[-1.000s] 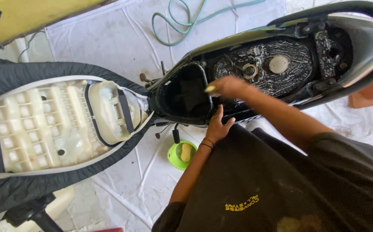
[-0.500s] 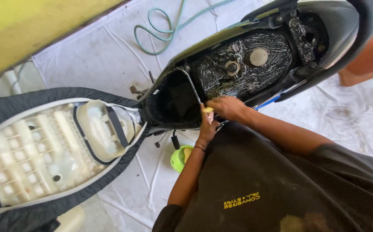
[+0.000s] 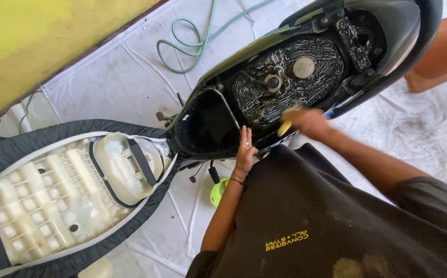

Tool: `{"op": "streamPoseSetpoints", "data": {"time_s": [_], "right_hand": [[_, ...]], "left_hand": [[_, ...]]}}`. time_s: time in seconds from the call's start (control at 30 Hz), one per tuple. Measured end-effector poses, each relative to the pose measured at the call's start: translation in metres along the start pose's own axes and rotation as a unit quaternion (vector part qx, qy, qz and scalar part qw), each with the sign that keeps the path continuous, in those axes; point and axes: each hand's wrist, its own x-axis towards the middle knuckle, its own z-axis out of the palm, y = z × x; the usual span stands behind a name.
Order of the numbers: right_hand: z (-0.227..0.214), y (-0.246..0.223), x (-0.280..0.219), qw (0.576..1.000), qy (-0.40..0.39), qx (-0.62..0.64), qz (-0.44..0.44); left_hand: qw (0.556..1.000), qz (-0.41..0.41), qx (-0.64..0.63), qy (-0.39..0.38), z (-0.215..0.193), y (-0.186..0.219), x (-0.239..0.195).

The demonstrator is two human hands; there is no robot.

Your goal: The person scrubs the interior of a scooter's storage compartment using a yellow sponge. They repeatedly dip the sponge into a green bucket of soapy water and scrub the black plastic surfaces, focusing on the floor and side walls of the compartment.

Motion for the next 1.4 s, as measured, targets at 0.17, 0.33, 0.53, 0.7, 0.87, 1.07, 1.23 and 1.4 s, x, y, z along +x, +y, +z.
{"op": "streamPoseSetpoints", "data": {"time_s": [0.17, 0.33, 0.53, 0.7, 0.87, 1.07, 1.23, 1.4], "right_hand": [[0.028, -0.002, 0.009, 0.99, 0.085, -0.017, 0.109], [0.079, -0.017, 0.091, 0.987, 0.126, -0.053, 0.087], [0.102, -0.007, 0.104, 0.994, 0.081, -0.003, 0.068], [0.014, -0.015, 0.049, 0.977, 0.005, 0.176, 0.12], [0.014, 0.059, -0.023, 0.906, 0.283, -0.141, 0.282], [0.055, -0.006, 0.023, 0.946, 0.216, 0.035, 0.241], [0.008, 0.088, -0.019, 0.883, 0.239, -0.171, 0.365], [-0.039, 0.092, 0.011, 0.912, 0.239, -0.149, 0.299]], "left_hand": [[0.999, 0.016, 0.04, 0.006, 0.006, -0.008, 0.005], [0.998, 0.033, 0.045, 0.022, 0.023, 0.017, 0.002], [0.996, 0.063, 0.053, 0.044, 0.044, 0.028, 0.008], [0.991, 0.061, 0.119, 0.021, 0.034, 0.023, 0.002], [0.783, 0.094, 0.607, -0.099, 0.066, 0.044, 0.025], [0.683, 0.154, 0.71, -0.079, 0.084, 0.038, 0.045], [0.687, 0.151, 0.695, -0.15, 0.095, 0.035, 0.065], [0.669, 0.137, 0.708, -0.179, 0.113, 0.032, 0.086]]}}
